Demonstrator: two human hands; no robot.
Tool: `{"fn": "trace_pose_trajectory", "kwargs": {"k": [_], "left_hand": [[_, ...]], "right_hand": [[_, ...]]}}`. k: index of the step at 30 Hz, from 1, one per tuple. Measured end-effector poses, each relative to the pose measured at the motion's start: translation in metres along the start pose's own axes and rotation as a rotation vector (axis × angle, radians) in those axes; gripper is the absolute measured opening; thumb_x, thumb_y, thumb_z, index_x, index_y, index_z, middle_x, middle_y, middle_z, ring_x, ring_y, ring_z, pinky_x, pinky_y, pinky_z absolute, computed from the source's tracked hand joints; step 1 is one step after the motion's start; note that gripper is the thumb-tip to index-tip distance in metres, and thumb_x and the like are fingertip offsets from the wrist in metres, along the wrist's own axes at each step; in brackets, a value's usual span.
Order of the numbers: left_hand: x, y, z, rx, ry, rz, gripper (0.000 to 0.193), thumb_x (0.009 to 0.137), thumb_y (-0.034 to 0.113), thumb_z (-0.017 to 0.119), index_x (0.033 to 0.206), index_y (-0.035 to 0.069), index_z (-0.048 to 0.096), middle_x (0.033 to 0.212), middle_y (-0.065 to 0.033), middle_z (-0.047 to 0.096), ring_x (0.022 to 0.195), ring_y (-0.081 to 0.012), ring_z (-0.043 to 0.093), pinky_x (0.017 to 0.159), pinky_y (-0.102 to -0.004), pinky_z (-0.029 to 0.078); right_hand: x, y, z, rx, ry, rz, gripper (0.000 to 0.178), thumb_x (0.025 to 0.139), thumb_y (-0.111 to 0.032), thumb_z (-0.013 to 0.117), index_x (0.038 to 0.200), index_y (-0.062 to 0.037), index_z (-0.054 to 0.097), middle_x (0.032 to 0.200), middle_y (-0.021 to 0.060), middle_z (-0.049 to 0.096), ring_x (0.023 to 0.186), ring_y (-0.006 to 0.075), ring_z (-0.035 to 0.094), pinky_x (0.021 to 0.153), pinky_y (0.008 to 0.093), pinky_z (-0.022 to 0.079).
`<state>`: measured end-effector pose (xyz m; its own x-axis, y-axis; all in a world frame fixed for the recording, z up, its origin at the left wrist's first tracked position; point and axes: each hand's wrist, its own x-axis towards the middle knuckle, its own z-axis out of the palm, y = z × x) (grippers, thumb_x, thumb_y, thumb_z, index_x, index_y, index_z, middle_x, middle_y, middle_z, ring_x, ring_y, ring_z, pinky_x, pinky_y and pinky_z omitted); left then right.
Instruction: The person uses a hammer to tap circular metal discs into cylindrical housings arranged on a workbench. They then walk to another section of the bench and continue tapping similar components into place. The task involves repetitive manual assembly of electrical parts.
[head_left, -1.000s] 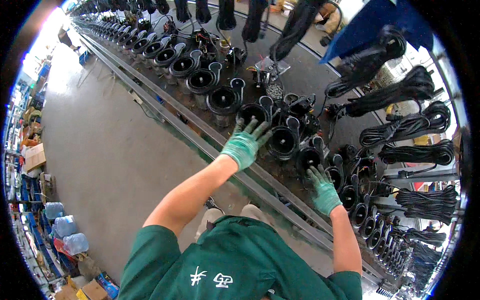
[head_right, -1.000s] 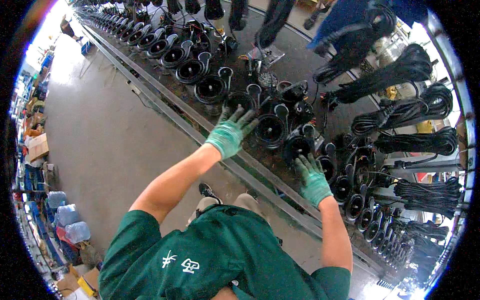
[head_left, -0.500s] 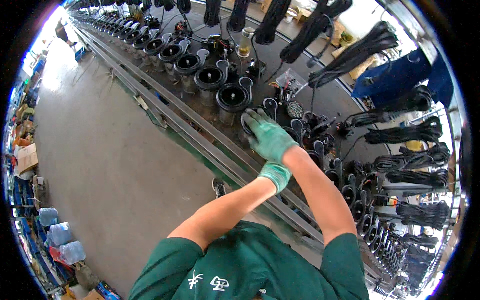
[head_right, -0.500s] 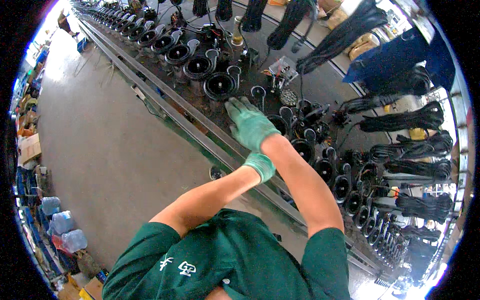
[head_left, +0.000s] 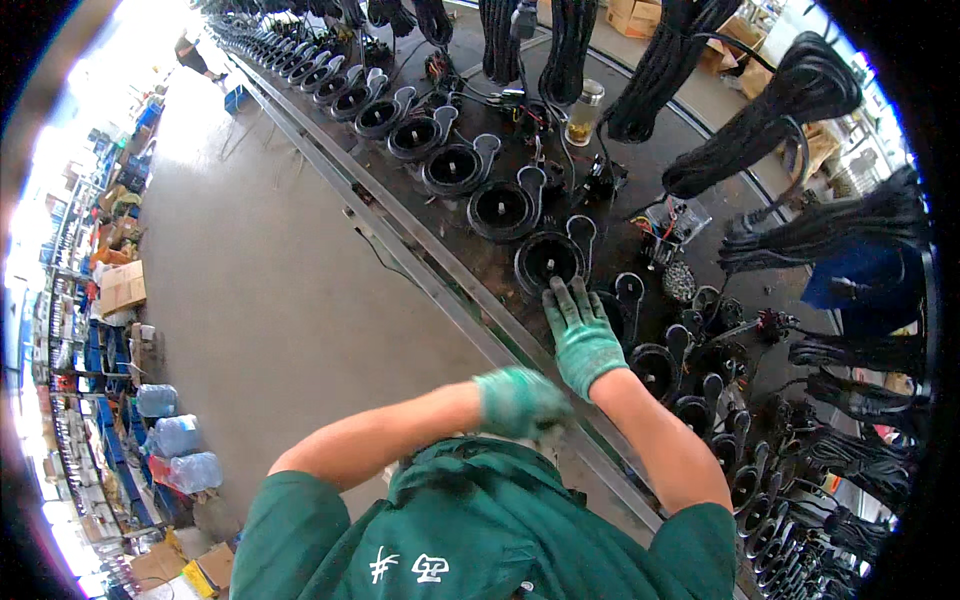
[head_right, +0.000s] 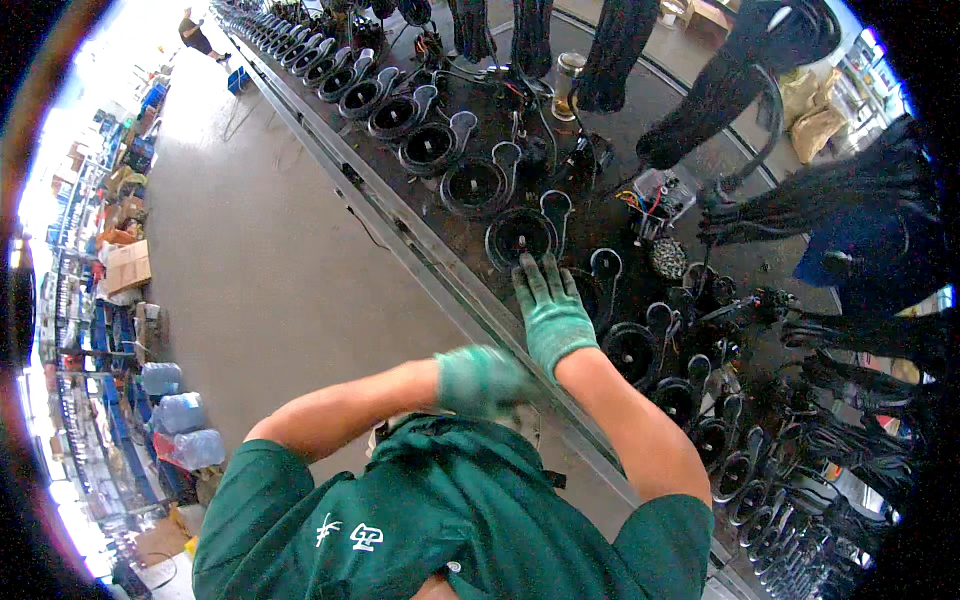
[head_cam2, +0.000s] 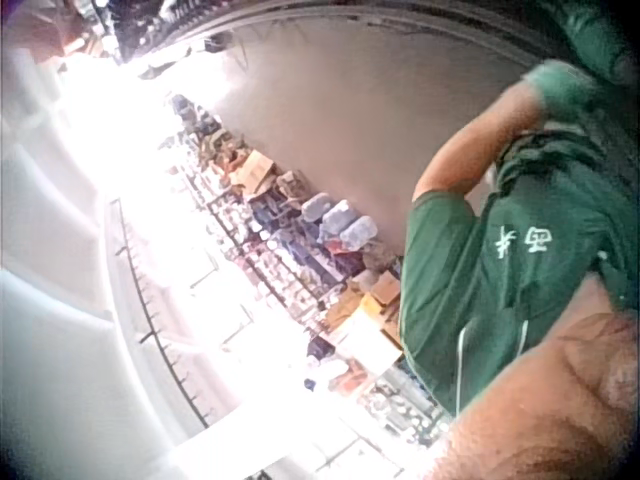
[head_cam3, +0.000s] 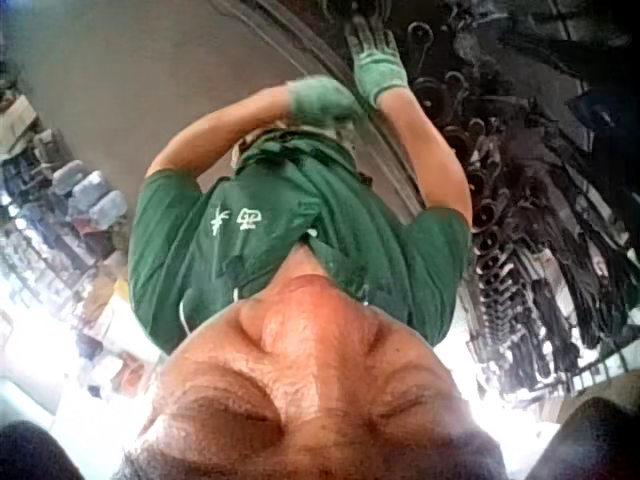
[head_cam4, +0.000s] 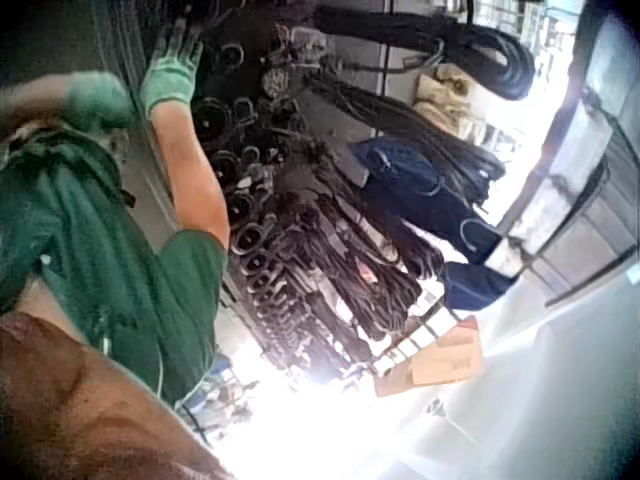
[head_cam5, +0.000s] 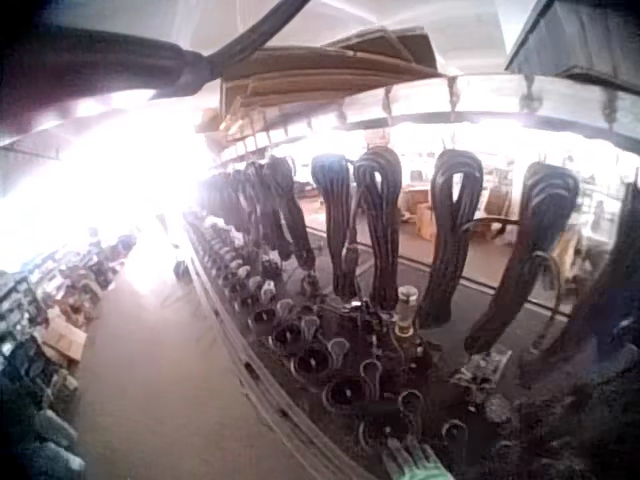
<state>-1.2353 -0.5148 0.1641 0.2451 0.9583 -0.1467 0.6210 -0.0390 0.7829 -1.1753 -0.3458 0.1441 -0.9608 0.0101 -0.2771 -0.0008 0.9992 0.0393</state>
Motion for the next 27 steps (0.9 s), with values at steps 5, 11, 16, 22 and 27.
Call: {"fn": "trace_pose_trajectory", "kwargs": {"k": [5, 11, 16, 22, 27], "left_hand": [[-0.066, -0.093, -0.120, 0.684, 0.632, -0.296, 0.066, 0.080, 0.014, 0.066, 0.146, 0.011, 0.056, 0.160, -0.0196, 0.042, 0.144, -0.0483, 0.041, 0.119, -0.0570, 0.037], [-0.071, -0.179, -0.176, 0.880, 0.276, -0.546, 0.095, 0.081, 0.026, 0.074, 0.165, 0.028, 0.028, 0.173, -0.0090, 0.023, 0.158, -0.0425, 0.017, 0.126, -0.0658, 0.009], [-0.079, -0.203, -0.169, 0.789, 0.416, -0.378, 0.095, 0.082, 0.035, 0.077, 0.164, 0.028, 0.030, 0.172, -0.0088, 0.023, 0.157, -0.0411, 0.022, 0.124, -0.0679, 0.011], [-0.094, -0.209, -0.173, 0.592, 0.445, -0.281, 0.087, 0.085, 0.034, 0.075, 0.162, 0.029, 0.036, 0.171, -0.0094, 0.027, 0.157, -0.0389, 0.024, 0.125, -0.0653, 0.012], [-0.090, -0.218, -0.181, 0.631, 0.277, -0.342, 0.058, 0.101, 0.030, 0.050, 0.156, 0.015, 0.044, 0.166, -0.0087, 0.037, 0.158, -0.0352, 0.023, 0.127, -0.0600, 0.013]], "right_hand": [[0.003, -0.002, 0.001, 0.058, 0.036, -0.005, 0.078, 0.095, -0.021, 0.053, 0.165, -0.0068, 0.022, 0.174, 0.0155, 0.012, 0.160, 0.0393, 0.012, 0.129, 0.0518, 0.011], [0.005, -0.003, -0.017, 0.061, 0.044, -0.005, 0.080, 0.086, -0.014, 0.062, 0.160, -0.0039, 0.032, 0.169, 0.0212, 0.023, 0.156, 0.0448, 0.021, 0.128, 0.0531, 0.018], [0.008, 0.000, -0.049, 0.326, -0.005, 0.069, 0.074, 0.086, -0.013, 0.069, 0.155, -0.0043, 0.043, 0.164, 0.0183, 0.038, 0.153, 0.0416, 0.029, 0.126, 0.0488, 0.028], [0.099, -0.031, -0.152, 0.417, -0.037, 0.301, 0.042, 0.097, -0.017, 0.064, 0.138, -0.0060, 0.062, 0.132, 0.0199, 0.067, 0.120, 0.0368, 0.065, 0.105, 0.0433, 0.052], [0.268, -0.105, -0.204, 0.464, 0.140, 0.057, 0.057, 0.098, -0.022, 0.062, 0.150, -0.0065, 0.048, 0.150, 0.0210, 0.054, 0.138, 0.0369, 0.053, 0.116, 0.0444, 0.043]]}}
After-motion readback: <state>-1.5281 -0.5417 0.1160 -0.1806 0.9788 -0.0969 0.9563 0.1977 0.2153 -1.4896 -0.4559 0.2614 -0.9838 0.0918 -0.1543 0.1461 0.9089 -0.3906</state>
